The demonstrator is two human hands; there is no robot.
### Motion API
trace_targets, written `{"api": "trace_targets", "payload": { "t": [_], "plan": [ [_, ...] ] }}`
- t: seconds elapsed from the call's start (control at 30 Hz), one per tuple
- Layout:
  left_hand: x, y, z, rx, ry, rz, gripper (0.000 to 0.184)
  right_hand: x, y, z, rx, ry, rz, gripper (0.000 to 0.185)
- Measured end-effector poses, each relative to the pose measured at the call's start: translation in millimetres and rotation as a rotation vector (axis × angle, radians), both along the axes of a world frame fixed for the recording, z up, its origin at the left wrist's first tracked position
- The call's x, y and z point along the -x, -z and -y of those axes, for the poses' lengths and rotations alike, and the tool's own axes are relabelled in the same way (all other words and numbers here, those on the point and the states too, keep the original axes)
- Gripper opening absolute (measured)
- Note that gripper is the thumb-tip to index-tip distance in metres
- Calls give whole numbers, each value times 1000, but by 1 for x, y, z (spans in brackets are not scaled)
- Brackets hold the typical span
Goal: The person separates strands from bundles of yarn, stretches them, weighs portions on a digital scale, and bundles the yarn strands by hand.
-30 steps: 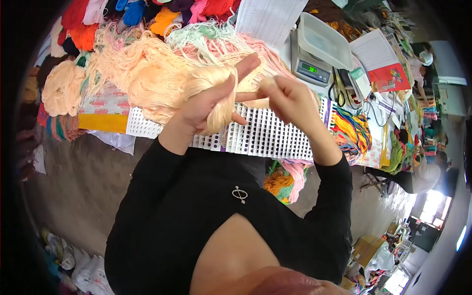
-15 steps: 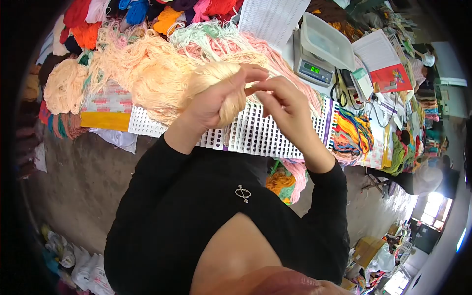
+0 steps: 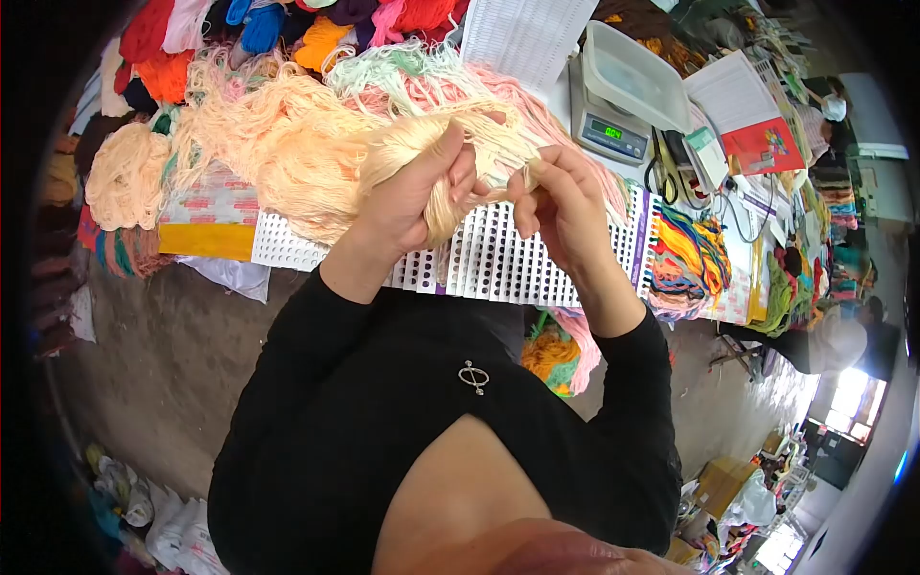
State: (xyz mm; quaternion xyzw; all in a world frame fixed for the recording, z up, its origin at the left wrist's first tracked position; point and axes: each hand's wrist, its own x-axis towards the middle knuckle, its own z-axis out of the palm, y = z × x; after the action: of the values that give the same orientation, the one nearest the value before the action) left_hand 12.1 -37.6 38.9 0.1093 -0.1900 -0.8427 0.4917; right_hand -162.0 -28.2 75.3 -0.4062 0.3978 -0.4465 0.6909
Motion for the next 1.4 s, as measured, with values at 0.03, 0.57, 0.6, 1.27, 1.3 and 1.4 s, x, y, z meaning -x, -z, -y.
{"api": "trace_targets", "payload": {
  "t": [0.03, 0.57, 0.6, 1.27, 1.3, 1.4],
  "plan": [
    [-1, -1, 0, 13, 13, 14, 31, 3, 7, 1, -55, -81, 9, 13],
    [-289, -3, 94, 65, -268, -110, 21, 305, 18, 15, 128, 863, 109, 11],
    [-319, 2, 103, 92, -340, -85, 21, 338, 25, 10, 115, 940, 104, 11],
    [-164, -48, 86, 162, -717, 277, 36, 331, -145, 79, 581, 394, -341, 29],
    [-152, -40, 82, 217, -601, 245, 33, 321, -173, 95, 598, 369, -370, 35],
    [-126, -22, 67, 248, -279, 31, 29, 290, -235, 128, 687, 616, -485, 40]
  ]
}}
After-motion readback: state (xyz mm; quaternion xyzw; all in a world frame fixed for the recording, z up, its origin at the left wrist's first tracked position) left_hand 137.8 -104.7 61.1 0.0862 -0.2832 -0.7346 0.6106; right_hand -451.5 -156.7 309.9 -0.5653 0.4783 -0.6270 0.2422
